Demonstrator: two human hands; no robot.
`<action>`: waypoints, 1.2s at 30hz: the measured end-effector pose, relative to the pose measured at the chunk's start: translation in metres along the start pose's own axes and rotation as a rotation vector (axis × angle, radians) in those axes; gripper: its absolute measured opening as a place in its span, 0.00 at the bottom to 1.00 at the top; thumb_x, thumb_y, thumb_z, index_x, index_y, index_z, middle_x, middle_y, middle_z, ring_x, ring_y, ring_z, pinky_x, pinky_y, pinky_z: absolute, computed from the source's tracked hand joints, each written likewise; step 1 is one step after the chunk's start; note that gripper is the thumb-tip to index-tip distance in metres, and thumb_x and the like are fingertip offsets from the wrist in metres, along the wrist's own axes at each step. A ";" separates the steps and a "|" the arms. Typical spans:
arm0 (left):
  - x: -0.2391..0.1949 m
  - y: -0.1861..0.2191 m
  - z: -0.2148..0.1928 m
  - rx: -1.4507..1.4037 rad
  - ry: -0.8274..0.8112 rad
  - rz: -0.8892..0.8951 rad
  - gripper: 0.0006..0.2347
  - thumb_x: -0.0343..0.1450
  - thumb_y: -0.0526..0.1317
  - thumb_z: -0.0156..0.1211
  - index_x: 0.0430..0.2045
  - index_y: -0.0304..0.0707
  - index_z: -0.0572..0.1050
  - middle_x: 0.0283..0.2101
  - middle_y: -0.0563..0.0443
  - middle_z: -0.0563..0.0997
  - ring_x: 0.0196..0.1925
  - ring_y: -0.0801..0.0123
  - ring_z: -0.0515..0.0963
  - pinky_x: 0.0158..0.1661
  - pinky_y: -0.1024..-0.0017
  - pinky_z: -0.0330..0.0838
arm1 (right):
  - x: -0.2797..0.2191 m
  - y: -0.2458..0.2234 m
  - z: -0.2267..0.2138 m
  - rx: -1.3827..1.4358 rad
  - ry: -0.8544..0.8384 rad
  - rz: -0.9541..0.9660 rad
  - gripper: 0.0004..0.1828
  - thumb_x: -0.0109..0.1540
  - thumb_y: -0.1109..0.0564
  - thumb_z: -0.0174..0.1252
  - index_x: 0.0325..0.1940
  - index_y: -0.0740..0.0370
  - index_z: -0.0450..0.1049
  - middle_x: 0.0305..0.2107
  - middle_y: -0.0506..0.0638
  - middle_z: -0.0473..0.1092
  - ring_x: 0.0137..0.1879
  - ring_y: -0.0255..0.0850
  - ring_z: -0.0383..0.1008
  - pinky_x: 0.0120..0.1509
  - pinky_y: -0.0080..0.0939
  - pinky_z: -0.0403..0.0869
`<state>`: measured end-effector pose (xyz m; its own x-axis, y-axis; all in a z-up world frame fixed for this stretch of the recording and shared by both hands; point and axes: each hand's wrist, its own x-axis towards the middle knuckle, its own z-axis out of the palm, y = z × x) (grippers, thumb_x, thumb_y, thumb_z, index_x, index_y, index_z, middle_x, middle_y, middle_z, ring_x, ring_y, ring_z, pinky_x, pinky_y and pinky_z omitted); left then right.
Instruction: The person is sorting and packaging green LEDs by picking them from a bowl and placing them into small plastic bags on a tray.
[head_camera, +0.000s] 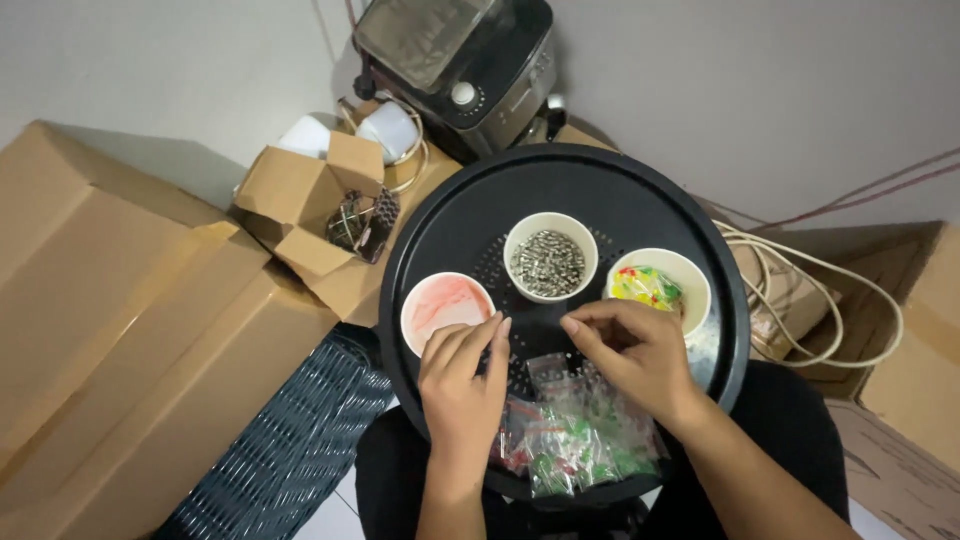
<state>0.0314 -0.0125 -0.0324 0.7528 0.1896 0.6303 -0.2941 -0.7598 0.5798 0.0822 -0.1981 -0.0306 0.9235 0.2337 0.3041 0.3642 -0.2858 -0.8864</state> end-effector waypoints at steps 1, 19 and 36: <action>0.003 0.000 0.000 0.005 0.006 -0.002 0.04 0.70 0.29 0.67 0.36 0.30 0.83 0.34 0.51 0.86 0.37 0.65 0.81 0.45 0.68 0.79 | 0.000 0.001 0.000 0.002 -0.006 -0.005 0.07 0.62 0.55 0.64 0.36 0.61 0.82 0.21 0.44 0.76 0.24 0.28 0.68 0.29 0.29 0.67; -0.006 -0.040 -0.024 0.392 0.249 -0.242 0.09 0.65 0.39 0.73 0.35 0.40 0.83 0.43 0.53 0.81 0.45 0.54 0.76 0.44 0.58 0.69 | 0.003 -0.013 0.081 0.000 -0.138 0.179 0.05 0.57 0.61 0.71 0.37 0.59 0.85 0.17 0.53 0.75 0.23 0.35 0.72 0.25 0.37 0.72; -0.014 -0.045 -0.016 0.289 0.200 -0.175 0.03 0.71 0.36 0.68 0.34 0.50 0.84 0.35 0.63 0.82 0.48 0.61 0.80 0.44 0.67 0.66 | -0.009 0.001 0.074 -0.122 -0.054 0.152 0.06 0.61 0.59 0.72 0.41 0.62 0.85 0.17 0.54 0.73 0.21 0.40 0.70 0.24 0.37 0.69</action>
<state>0.0246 0.0291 -0.0589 0.6388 0.4279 0.6394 0.0281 -0.8435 0.5364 0.0657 -0.1311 -0.0600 0.9623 0.2282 0.1480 0.2361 -0.4310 -0.8709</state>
